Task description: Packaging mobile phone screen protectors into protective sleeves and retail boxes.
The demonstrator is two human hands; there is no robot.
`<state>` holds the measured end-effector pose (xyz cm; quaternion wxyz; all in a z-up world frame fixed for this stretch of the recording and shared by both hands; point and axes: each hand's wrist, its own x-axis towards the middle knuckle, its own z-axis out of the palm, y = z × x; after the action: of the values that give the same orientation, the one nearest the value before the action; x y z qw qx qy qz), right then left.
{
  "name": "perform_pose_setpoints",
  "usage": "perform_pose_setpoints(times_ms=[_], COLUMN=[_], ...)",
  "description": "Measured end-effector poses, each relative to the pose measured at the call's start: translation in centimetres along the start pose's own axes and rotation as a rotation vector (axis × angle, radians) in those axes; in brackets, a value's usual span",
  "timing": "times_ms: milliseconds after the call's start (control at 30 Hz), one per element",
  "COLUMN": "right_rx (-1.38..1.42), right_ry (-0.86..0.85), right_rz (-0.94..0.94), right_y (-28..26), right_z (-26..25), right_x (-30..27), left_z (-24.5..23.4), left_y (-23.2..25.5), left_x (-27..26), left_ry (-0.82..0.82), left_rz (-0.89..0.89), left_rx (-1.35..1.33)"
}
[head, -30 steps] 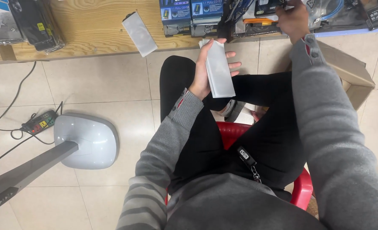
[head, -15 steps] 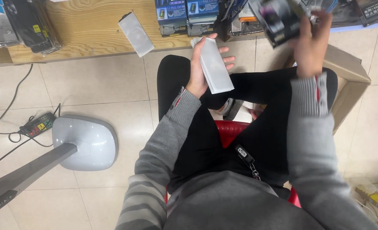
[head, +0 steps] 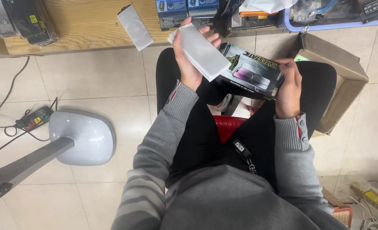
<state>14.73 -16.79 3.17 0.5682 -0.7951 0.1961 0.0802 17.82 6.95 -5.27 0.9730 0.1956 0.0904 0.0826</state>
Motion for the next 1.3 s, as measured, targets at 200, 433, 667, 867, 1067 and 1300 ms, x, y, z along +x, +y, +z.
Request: perform_pose_setpoints(times_ms=[200,433,667,867,1067,1300], right_rx=[0.334,0.586,0.940,0.619,0.472,0.380], right_ry=[0.144,0.209,0.177,0.240,0.152,0.051], right_rz=[0.280,0.321,0.267,0.379,0.400,0.401], right_y=[-2.1,-2.4,0.5,-2.7,-3.1,-2.5], right_z=[-0.1,-0.1,-0.6,0.1,-0.3,-0.7], right_x=[-0.2,0.4,2.2,0.4,0.0,0.4], left_z=[-0.4,-0.8,0.3,1.0,0.2,-0.6], left_y=[-0.1,0.1,0.9,0.2,-0.4,-1.2], left_x=[0.1,0.2,-0.3,-0.2,0.2,0.6], left_ry=[0.057,0.015,-0.077,-0.030,0.076,0.069], left_rz=[-0.035,-0.129,-0.195,-0.095,0.103,0.175], left_rx=[-0.046,-0.120,-0.184,-0.116,-0.063,-0.086])
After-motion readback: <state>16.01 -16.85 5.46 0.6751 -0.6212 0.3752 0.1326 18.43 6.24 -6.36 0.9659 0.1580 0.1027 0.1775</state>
